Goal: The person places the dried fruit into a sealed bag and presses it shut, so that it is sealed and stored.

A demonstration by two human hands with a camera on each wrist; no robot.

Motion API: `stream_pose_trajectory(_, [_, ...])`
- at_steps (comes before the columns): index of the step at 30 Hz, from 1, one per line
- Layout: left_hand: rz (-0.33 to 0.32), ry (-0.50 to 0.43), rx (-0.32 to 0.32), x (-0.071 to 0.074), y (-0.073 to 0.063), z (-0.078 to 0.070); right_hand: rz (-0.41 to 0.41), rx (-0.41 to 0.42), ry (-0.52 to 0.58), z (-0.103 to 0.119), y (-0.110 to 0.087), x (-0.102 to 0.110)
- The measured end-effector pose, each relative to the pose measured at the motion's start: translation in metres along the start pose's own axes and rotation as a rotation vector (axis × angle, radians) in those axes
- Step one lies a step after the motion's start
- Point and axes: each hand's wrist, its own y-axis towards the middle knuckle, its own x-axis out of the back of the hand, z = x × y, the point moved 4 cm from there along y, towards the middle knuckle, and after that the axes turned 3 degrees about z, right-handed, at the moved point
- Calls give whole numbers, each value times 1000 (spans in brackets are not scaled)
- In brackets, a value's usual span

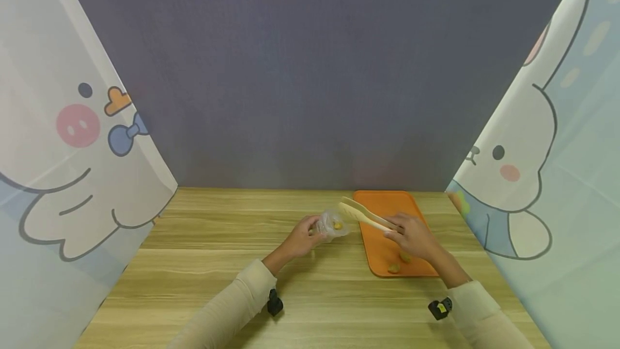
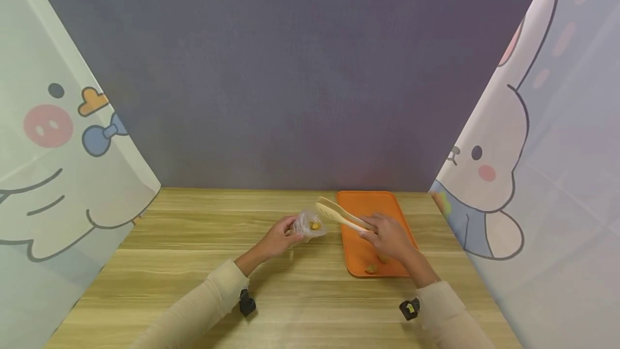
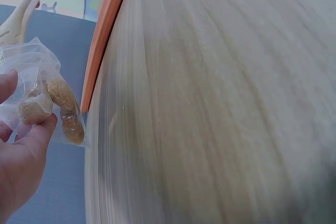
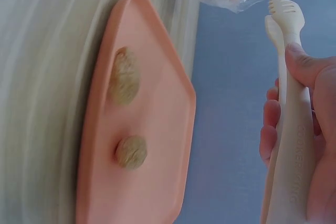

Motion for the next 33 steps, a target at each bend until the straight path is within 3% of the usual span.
stream_pose_trajectory(11, [-9,13,16,3,0,2,15,-27,-8,-20,-24,4])
stream_pose_trajectory(19, [3,19,19,4,-1,1,34,-107,-18,-35,-41,5])
stream_pose_trajectory(33, [-4,12,26,7,-1,2,-44,-51,-106,-46,-67,10])
